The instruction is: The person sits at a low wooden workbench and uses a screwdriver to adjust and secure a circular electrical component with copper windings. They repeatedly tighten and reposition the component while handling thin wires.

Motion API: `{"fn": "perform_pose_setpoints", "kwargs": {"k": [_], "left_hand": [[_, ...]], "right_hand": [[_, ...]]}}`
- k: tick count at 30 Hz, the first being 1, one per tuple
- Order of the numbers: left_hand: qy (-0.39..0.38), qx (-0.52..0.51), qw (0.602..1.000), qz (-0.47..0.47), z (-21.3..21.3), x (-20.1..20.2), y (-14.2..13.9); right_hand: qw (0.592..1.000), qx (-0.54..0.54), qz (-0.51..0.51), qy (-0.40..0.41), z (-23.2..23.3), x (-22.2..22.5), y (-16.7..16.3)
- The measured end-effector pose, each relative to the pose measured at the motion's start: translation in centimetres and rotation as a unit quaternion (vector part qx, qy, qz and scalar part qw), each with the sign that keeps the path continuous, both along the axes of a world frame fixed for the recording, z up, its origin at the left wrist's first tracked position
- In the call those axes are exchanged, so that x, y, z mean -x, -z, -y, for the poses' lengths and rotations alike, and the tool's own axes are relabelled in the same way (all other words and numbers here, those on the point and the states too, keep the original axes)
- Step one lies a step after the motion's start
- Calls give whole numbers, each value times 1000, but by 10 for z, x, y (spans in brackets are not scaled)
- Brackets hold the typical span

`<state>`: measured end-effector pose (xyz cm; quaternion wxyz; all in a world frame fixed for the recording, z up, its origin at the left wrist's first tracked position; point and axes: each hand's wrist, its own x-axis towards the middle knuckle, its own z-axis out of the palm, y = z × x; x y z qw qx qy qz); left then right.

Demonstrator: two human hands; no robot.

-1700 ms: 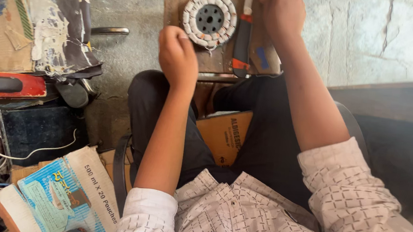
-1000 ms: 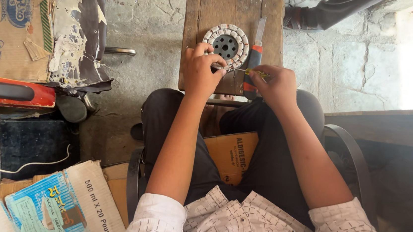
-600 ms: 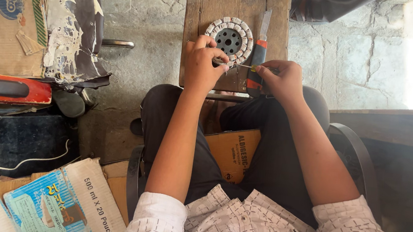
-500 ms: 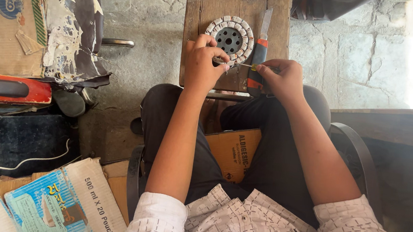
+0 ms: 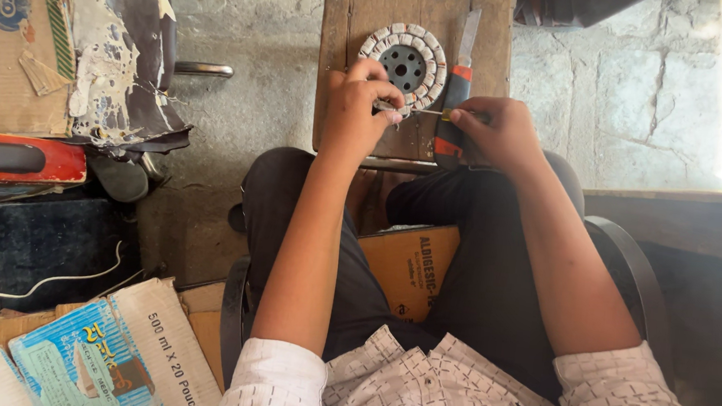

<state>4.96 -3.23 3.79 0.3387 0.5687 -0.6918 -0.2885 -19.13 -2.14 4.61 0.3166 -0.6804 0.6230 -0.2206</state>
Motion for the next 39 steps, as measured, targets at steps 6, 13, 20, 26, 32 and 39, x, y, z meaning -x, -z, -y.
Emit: {"fn": "perform_pose_setpoints", "kwargs": {"k": [6,13,20,26,32,39], "left_hand": [[8,-9,1000,-1,6,-4,5],[11,-2,1000,-18,11,-7,14],[15,-13,999,-29,10,-10,7],[21,-5,1000,-22,8,-11,5],[26,9,1000,-2,9,-8,5],[19,-5,1000,16,11,-3,4]], "right_hand": [[981,23,-168,-89,10,-6,-7],[985,42,-105,-127,13,-11,-1],[994,29,-34,-97,6,-15,9],[998,41,5,-52,-2,-1,1],[993,110,9,-52,-6,-3,0],[995,95,-14,-38,-4,-10,-6]]}}
